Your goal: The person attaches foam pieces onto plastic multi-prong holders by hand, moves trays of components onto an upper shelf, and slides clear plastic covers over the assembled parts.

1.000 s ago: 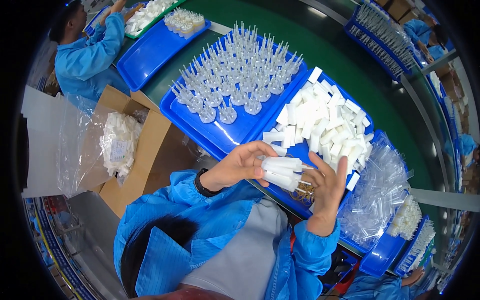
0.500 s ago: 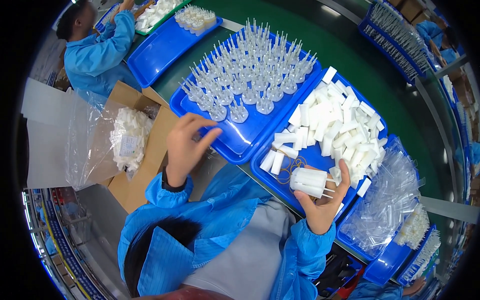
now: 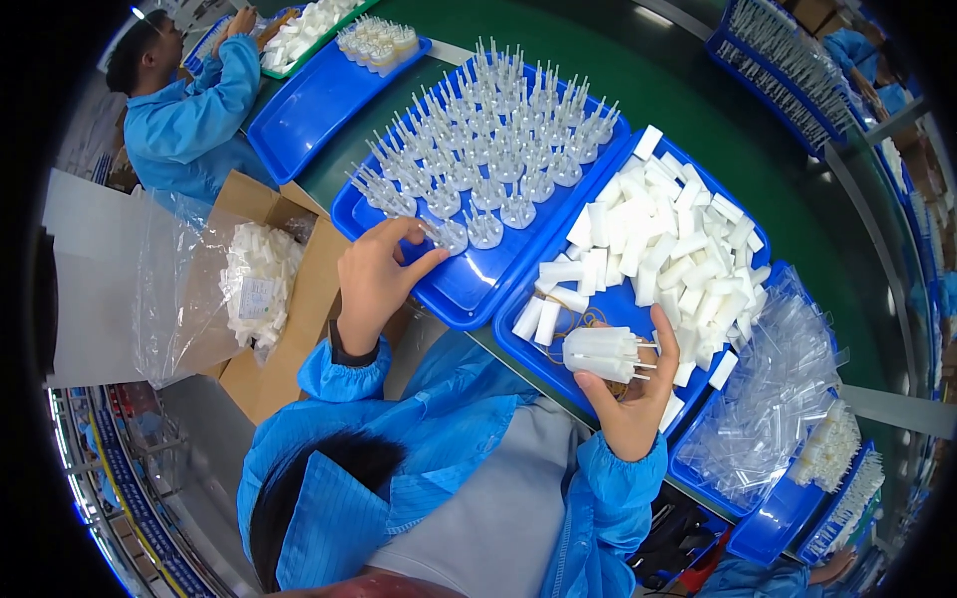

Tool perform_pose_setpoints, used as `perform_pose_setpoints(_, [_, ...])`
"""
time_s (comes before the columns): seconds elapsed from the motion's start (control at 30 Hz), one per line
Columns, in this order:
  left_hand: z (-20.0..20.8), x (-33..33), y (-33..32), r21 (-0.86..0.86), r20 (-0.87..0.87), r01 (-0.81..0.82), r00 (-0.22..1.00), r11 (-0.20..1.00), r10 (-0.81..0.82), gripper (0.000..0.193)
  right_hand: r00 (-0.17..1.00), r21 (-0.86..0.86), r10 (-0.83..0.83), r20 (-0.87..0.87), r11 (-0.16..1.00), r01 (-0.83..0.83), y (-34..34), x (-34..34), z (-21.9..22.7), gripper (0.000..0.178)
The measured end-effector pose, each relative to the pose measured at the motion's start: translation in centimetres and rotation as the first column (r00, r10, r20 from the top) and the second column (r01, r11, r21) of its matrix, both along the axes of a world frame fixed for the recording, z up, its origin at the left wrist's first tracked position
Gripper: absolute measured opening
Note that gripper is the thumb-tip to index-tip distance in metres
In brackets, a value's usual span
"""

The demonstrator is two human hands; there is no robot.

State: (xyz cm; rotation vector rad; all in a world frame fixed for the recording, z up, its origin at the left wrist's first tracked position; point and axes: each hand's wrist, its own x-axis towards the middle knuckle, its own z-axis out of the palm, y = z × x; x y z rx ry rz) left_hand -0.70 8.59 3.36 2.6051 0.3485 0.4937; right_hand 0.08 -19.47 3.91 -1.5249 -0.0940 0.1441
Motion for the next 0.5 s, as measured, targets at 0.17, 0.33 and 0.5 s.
perform_pose_setpoints(0.17, [-0.4,0.3,-0.5,-0.080,0.004,0.073,0.997,0.994,-0.073,0.033,1.000,-0.006,0.031,-0.002,1.000,-0.031,0.0,-0.1,-0.2,0.090])
perform_pose_setpoints(0.33, [-0.4,0.9,-1.1,-0.110,-0.001,0.146,0.989,0.983,-0.147,0.033,0.998,-0.003,0.044,-0.050,0.999,-0.044,-0.1,-0.3,-0.2,0.088])
perform_pose_setpoints(0.5, [-1.1,1.5,-1.1,-0.114,0.068,0.136,0.989,0.984,-0.129,0.030,0.995,-0.010,0.101,-0.022,0.995,-0.101,-0.3,-0.4,-0.7,0.086])
